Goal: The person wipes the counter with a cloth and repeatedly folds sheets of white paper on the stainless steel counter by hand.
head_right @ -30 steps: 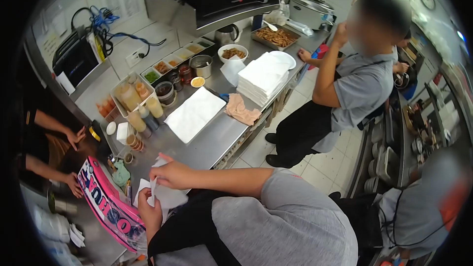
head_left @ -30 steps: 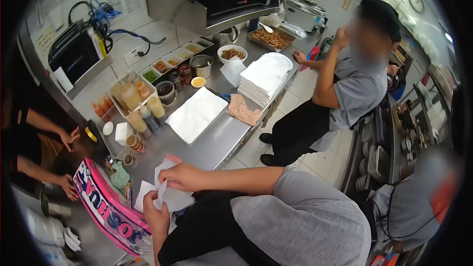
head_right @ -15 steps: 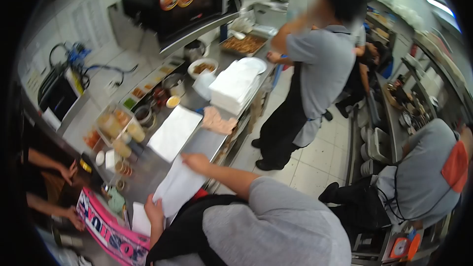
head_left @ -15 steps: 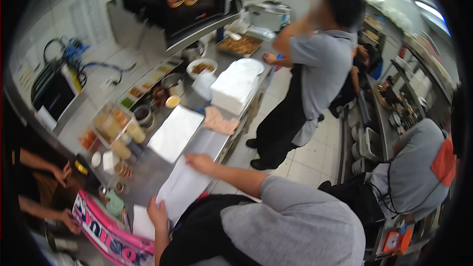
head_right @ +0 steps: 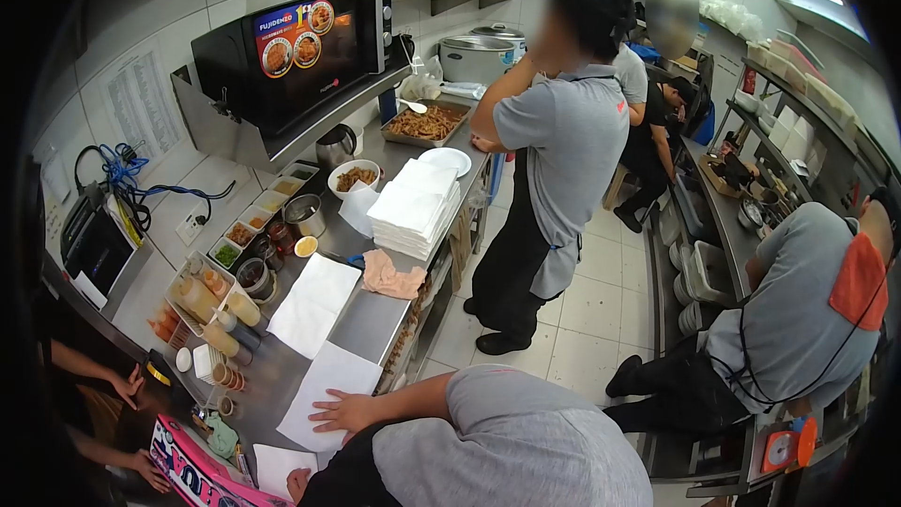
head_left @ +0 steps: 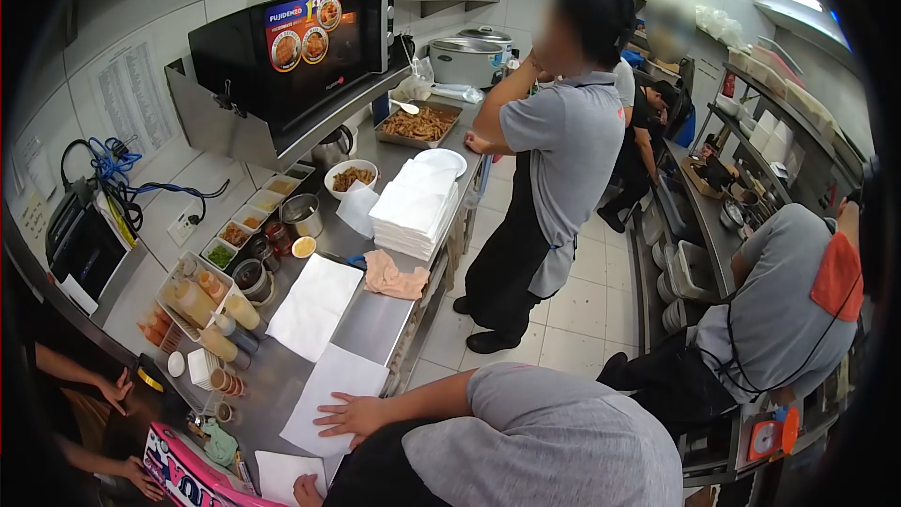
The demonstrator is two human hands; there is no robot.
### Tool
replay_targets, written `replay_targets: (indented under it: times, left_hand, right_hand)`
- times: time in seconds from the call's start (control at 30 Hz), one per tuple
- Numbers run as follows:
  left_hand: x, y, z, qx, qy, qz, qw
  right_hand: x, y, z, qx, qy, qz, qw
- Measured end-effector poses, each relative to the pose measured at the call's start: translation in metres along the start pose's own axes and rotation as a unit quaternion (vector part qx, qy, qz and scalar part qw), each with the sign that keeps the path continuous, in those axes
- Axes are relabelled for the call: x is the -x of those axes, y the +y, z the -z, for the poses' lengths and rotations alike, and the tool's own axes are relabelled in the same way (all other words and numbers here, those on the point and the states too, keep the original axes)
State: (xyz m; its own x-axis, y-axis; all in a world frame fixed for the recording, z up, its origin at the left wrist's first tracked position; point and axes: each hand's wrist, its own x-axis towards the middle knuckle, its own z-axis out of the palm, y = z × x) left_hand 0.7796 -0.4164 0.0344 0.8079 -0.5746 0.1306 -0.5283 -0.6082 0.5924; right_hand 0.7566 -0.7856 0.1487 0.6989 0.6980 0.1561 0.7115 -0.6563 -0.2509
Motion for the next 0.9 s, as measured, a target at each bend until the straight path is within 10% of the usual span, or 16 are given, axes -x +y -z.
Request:
replay_targets:
  times: [0.6,0.9]
  left_hand:
    - [0.002,0.143,0.046,0.057,0.106,0.193,0.974]
    - [-0.012,0.133,0.06,0.03,0.34,0.184,0.922]
  right_hand:
    - [-0.019,-0.009,-0.007,0.009,0.127,-0.013,0.992]
    - [-0.019,-0.004,-0.02,0.05,0.146,0.064,0.986]
